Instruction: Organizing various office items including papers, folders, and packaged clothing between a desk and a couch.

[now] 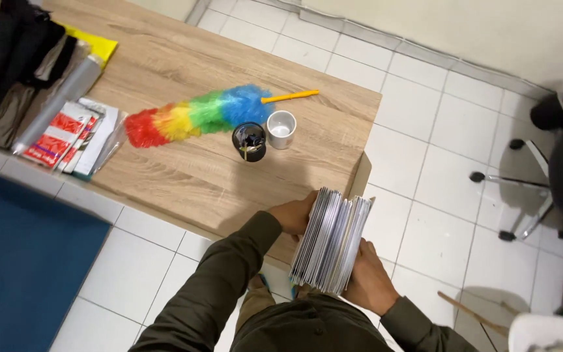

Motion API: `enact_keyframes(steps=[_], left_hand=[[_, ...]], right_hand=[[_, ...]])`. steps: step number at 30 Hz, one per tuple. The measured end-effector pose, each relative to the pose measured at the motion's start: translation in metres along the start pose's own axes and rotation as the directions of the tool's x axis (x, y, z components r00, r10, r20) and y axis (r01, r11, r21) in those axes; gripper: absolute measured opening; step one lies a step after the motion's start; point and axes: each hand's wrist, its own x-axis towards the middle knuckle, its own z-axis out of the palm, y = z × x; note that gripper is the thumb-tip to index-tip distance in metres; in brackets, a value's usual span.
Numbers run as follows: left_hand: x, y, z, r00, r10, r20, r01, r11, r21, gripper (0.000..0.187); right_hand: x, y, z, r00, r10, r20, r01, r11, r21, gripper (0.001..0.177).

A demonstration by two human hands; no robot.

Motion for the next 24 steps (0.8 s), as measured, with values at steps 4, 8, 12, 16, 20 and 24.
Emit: enact_keyframes(steps=[4,8,12,16,20,24], left_hand=[[0.000,-0.010,-0.005,1.000,-0.024,0.011,0.024,1.000,-0.019,0.118],[-0.011,-0.026,-0.022,0.995,0.098,-0.008,-0.098,0.982,-0.160,0.119],[-0.004,-0.073,-0.039,0.982,0.138,-0.126,-0.153,0.981,-0.116,0.113],[-0.018,-0.085,-0.048,0.969,0.031,-0.246,-0.105,0.950,-0.295,0.118],[-0.043,-0.055,-0.038,0.898,-0.102,-0.428,-0.048,0.945,-0.325,0.108],[-0.022,-0.088,-0.051,0.823,0.087,-0.562,-0.014,0.991,0.133,0.114]], right_hand=[[0.011,-0.018,-0.003,0.992,0.124,0.017,-0.120,0.981,-0.153,0.064],[0.031,-0.018,0.011,0.980,0.111,0.166,-0.114,0.994,0.004,0.082],[0.071,0.013,0.034,0.962,-0.024,0.273,-0.052,0.962,0.268,0.094],[0.128,0.028,0.006,0.949,-0.184,0.256,0.069,0.914,0.400,0.106],[0.153,0.018,-0.048,0.929,-0.292,0.225,0.207,0.918,0.339,0.091],[0.126,0.018,-0.066,0.976,-0.060,0.208,-0.013,0.942,0.335,0.068]])
